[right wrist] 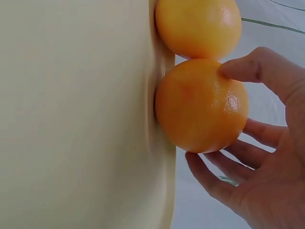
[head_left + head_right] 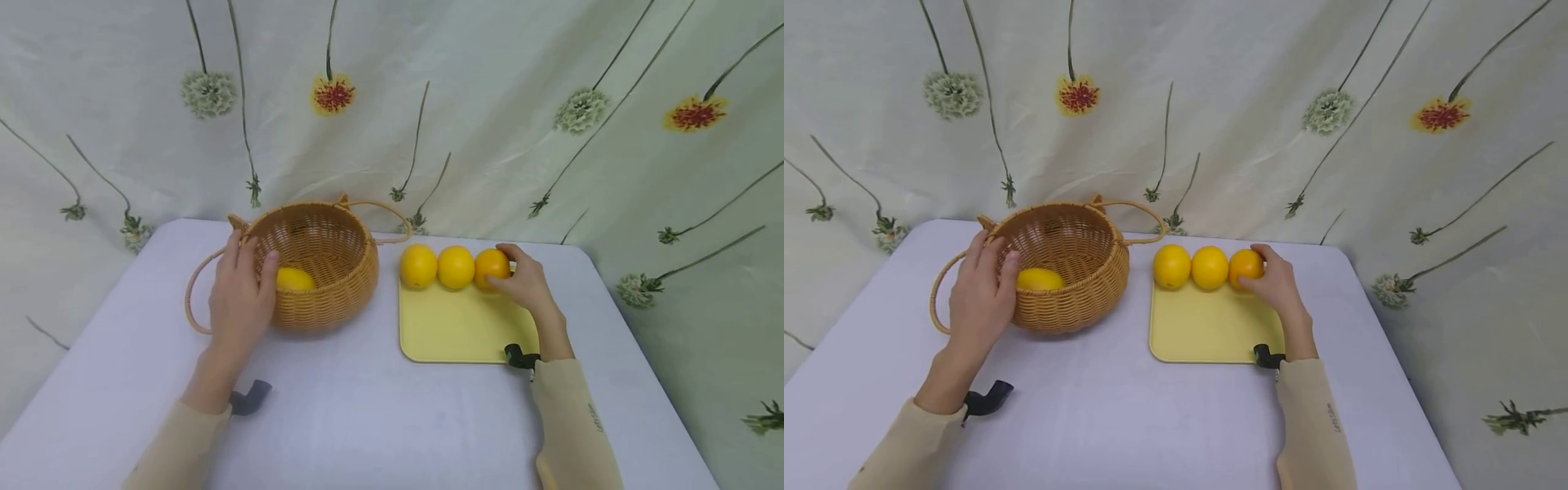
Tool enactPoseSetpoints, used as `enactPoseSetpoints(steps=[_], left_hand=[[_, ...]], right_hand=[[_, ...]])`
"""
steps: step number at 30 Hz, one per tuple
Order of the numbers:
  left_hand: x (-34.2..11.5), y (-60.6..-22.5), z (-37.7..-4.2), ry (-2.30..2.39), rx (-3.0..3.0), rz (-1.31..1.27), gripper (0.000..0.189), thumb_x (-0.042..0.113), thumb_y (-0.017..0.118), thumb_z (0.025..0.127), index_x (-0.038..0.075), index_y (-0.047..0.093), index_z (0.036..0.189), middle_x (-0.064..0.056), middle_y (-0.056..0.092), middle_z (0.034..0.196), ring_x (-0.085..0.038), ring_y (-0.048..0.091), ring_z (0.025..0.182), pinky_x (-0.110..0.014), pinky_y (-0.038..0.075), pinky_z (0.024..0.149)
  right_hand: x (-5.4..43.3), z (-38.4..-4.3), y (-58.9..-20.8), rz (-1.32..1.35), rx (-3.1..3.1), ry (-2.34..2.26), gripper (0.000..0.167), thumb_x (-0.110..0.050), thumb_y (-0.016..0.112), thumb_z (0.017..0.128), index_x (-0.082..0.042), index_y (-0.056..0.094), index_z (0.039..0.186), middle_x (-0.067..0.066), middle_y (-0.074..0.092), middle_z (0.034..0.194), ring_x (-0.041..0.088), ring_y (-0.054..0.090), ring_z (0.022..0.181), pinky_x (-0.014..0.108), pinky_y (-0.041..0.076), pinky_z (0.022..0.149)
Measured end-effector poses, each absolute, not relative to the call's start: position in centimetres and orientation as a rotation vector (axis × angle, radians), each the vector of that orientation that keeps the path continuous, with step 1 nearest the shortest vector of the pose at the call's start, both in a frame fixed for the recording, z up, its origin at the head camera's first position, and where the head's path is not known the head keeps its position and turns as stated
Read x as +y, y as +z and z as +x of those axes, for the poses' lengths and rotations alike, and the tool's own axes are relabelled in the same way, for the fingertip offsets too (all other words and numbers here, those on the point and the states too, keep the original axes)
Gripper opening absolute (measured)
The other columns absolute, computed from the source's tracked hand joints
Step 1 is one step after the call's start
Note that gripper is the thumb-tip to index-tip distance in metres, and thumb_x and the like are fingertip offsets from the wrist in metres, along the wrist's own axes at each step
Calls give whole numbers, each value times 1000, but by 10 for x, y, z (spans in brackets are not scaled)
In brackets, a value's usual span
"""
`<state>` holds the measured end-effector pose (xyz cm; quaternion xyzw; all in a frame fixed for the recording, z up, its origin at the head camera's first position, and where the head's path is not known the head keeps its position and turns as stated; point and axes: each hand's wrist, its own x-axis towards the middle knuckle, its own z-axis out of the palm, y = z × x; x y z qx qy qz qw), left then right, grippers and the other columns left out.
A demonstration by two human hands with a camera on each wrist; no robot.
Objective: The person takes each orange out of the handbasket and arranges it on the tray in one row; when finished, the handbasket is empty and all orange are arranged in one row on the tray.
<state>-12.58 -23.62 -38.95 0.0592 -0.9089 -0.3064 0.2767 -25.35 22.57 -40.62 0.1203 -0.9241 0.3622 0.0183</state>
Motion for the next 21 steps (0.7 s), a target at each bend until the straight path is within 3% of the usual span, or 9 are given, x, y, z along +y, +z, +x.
enactPoseSetpoints(steps=[11, 21], left_hand=[[-236, -392, -126, -808, -2432, 152, 70, 51, 37, 112, -6, 49, 151, -22, 31, 170, -49, 38, 151, -76, 39, 109], [-235, -390, -124, -805, -2427, 158, 69, 50, 38, 112, -6, 50, 150, -22, 32, 169, -49, 39, 149, -76, 40, 108]], right_hand=[[225, -252, -409, 362, -2950, 1082, 78, -27, 76, 96, -2, 37, 160, 27, 46, 158, 47, 52, 133, 64, 46, 111], [225, -255, -406, 262, -2955, 1143, 85, -37, 70, 101, 2, 27, 162, 31, 38, 163, 50, 40, 148, 62, 36, 121]])
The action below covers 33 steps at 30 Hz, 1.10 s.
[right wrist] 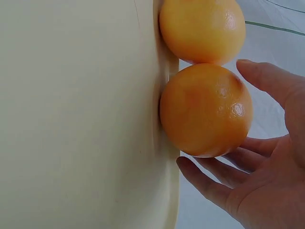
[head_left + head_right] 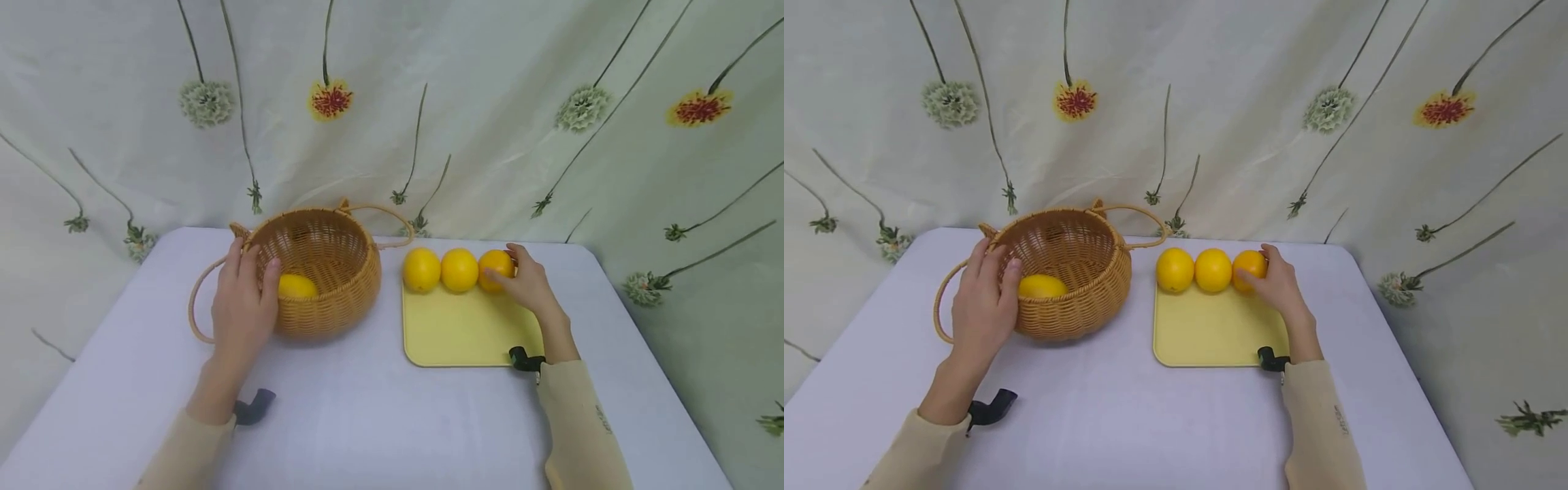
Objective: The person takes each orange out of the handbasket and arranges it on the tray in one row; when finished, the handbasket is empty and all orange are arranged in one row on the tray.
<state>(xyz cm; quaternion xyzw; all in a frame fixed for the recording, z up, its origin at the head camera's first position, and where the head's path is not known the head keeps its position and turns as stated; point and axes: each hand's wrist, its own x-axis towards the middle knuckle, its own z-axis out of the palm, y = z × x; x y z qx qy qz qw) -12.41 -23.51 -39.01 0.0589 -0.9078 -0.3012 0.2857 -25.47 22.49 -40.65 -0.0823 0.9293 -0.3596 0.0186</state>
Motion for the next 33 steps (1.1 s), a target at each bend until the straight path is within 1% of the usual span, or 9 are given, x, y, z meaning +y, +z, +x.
enactPoseSetpoints(steps=[3, 7, 13, 16, 20, 24, 33], left_hand=[[-235, -388, -125, -812, -2426, 159, 69, 50, 38, 112, -6, 50, 150, -22, 32, 169, -49, 39, 150, -76, 40, 109], [-234, -389, -124, -816, -2435, 165, 69, 50, 38, 112, -7, 50, 150, -22, 31, 170, -49, 38, 150, -75, 40, 110], [-235, -387, -124, -801, -2427, 161, 69, 49, 38, 112, -7, 49, 150, -22, 31, 170, -48, 38, 151, -74, 40, 110], [-236, -387, -124, -811, -2431, 162, 69, 50, 38, 112, -6, 49, 150, -22, 31, 170, -49, 38, 151, -75, 40, 109], [-236, -389, -122, -819, -2450, 168, 70, 50, 37, 112, -7, 48, 151, -23, 29, 170, -50, 36, 152, -76, 38, 110], [-236, -389, -118, -816, -2458, 185, 70, 50, 37, 112, -7, 48, 151, -23, 30, 170, -49, 36, 152, -76, 38, 110], [-236, -387, -122, -822, -2443, 165, 70, 51, 38, 112, -5, 48, 152, -21, 29, 171, -48, 35, 153, -77, 40, 109]], right_hand=[[226, -257, -405, -236, 2905, -1111, 82, -42, 66, 103, 2, 29, 162, 31, 40, 162, 49, 42, 147, 61, 37, 121], [227, -256, -406, -219, 2931, -1127, 79, -44, 63, 105, 3, 33, 161, 29, 43, 161, 46, 43, 147, 59, 39, 120], [222, -255, -402, -272, 3036, -1246, 64, -36, 64, 106, 3, 45, 153, 26, 52, 155, 43, 47, 146, 57, 43, 118], [220, -253, -399, -273, 3081, -1276, 58, -34, 64, 106, 2, 49, 150, 25, 55, 152, 43, 49, 144, 57, 44, 117], [219, -250, -399, -225, 3101, -1270, 57, -35, 63, 106, 0, 51, 150, 23, 56, 151, 45, 51, 141, 58, 43, 118], [217, -249, -401, -248, 3096, -1271, 56, -35, 63, 106, -1, 51, 150, 23, 57, 150, 46, 51, 139, 59, 42, 117], [207, -247, -395, -344, 3142, -1349, 49, -27, 66, 105, -1, 57, 145, 21, 62, 146, 45, 53, 138, 58, 40, 120]])
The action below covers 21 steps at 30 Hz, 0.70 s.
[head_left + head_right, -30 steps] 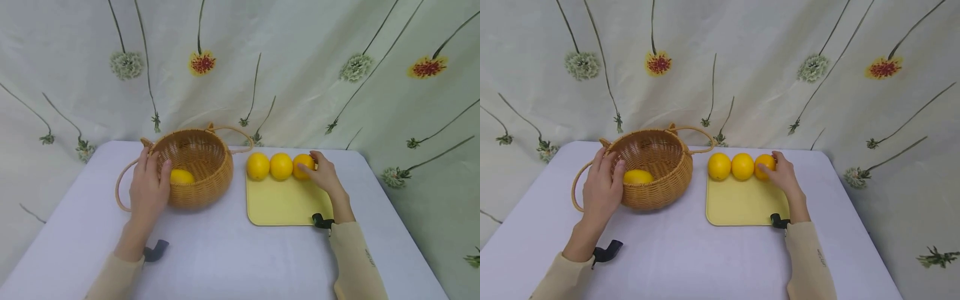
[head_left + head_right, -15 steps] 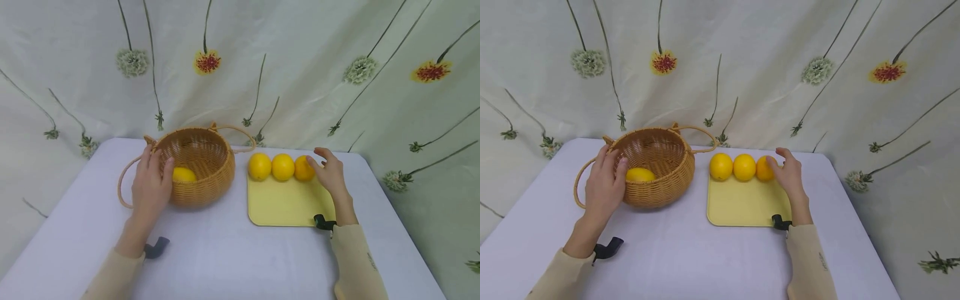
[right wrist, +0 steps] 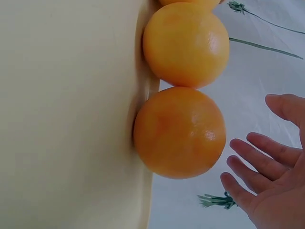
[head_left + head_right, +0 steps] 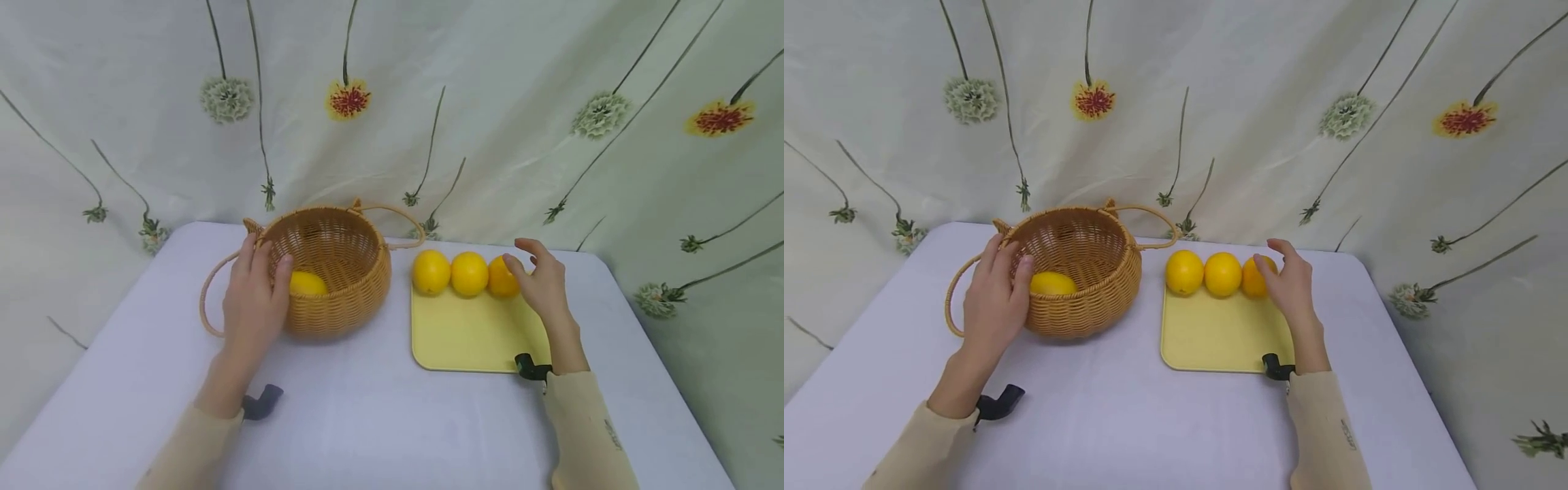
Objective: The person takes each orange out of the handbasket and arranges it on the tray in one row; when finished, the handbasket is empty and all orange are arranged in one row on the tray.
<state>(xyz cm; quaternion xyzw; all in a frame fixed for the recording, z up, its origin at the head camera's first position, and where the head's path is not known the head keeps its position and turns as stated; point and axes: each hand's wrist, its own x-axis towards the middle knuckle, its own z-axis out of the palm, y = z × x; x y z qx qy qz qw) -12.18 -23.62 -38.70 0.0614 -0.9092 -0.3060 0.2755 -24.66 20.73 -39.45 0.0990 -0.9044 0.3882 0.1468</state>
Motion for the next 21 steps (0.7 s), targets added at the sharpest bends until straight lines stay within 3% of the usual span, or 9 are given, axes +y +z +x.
enactPoseSetpoints(steps=[9, 21], left_hand=[[-233, -384, -122, -812, -2450, 168, 68, 48, 39, 112, -6, 49, 151, -22, 30, 170, -48, 36, 152, -75, 39, 110], [-235, -385, -122, -811, -2448, 167, 69, 50, 39, 111, -5, 49, 152, -22, 31, 170, -48, 36, 152, -76, 39, 110]], right_hand=[[183, -241, -376, 396, -2594, 1197, 48, -27, 69, 104, -4, 58, 145, 18, 62, 146, 40, 53, 141, 56, 40, 121], [90, -231, -327, 766, -2557, 1199, 48, -24, 69, 103, -10, 58, 148, 8, 61, 151, 30, 54, 142, 50, 42, 120]])
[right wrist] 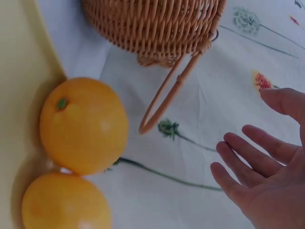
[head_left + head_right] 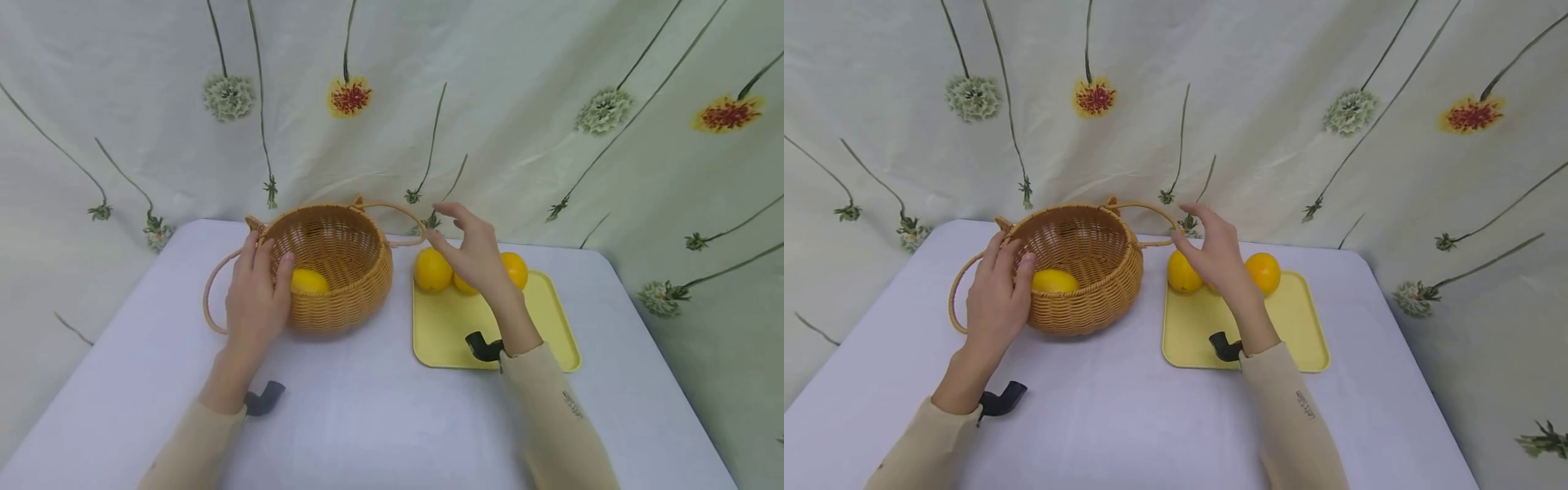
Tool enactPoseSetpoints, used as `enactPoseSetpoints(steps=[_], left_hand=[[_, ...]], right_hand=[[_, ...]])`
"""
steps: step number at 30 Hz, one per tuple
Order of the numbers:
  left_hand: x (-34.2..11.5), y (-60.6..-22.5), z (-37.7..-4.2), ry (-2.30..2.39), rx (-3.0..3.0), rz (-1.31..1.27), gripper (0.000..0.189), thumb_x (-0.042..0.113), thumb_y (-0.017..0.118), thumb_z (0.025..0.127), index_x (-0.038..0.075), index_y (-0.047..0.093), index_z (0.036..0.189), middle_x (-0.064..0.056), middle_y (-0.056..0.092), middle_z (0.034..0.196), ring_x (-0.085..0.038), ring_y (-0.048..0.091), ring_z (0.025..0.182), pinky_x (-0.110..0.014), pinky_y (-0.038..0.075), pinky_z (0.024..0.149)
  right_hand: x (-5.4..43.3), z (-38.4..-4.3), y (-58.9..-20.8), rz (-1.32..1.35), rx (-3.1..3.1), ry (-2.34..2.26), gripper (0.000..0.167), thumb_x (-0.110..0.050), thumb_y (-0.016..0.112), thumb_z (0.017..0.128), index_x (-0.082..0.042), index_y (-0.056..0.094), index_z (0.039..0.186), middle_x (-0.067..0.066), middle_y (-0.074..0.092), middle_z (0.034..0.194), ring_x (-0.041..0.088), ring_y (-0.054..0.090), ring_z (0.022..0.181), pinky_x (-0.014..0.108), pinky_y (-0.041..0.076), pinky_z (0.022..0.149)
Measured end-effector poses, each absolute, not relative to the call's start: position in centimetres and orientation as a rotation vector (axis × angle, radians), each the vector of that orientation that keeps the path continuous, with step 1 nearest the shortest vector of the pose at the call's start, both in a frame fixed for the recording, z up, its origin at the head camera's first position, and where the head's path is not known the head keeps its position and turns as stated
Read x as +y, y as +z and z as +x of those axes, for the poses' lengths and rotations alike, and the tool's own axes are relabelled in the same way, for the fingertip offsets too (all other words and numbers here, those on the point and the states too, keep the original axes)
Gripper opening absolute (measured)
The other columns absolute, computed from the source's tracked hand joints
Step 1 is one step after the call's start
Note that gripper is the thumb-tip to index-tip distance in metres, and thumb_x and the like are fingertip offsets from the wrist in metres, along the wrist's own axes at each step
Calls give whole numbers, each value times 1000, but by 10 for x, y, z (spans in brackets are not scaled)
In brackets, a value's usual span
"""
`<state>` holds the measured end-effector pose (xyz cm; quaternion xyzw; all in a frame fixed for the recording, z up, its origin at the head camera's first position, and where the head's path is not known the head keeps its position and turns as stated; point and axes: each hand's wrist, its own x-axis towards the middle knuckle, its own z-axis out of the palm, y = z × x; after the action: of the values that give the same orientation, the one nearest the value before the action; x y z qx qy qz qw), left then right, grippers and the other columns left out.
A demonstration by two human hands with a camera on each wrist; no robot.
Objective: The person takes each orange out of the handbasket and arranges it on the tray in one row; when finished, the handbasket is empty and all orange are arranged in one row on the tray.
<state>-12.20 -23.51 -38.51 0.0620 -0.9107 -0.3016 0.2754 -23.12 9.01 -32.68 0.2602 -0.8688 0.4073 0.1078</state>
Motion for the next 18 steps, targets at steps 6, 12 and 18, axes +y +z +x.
enactPoseSetpoints(steps=[6, 12, 18], left_hand=[[-236, -389, -123, -820, -2448, 174, 70, 51, 37, 112, -5, 48, 152, -21, 30, 171, -47, 35, 153, -75, 39, 111], [-236, -390, -122, -810, -2427, 173, 69, 50, 38, 112, -5, 49, 151, -22, 32, 170, -47, 38, 151, -76, 41, 108], [-238, -388, -122, -809, -2427, 165, 69, 50, 37, 112, -5, 49, 151, -21, 31, 170, -47, 37, 152, -77, 42, 105]], right_hand=[[51, -230, -316, 945, -2543, 1207, 49, -25, 70, 102, -11, 58, 148, 6, 60, 152, 27, 53, 142, 48, 43, 119], [24, -233, -314, 1051, -2577, 1154, 48, -27, 68, 104, -10, 57, 148, 8, 62, 150, 25, 55, 141, 44, 46, 116], [4, -234, -310, 1118, -2612, 1096, 51, -27, 69, 103, -7, 56, 148, 8, 62, 149, 24, 55, 141, 41, 46, 117]])
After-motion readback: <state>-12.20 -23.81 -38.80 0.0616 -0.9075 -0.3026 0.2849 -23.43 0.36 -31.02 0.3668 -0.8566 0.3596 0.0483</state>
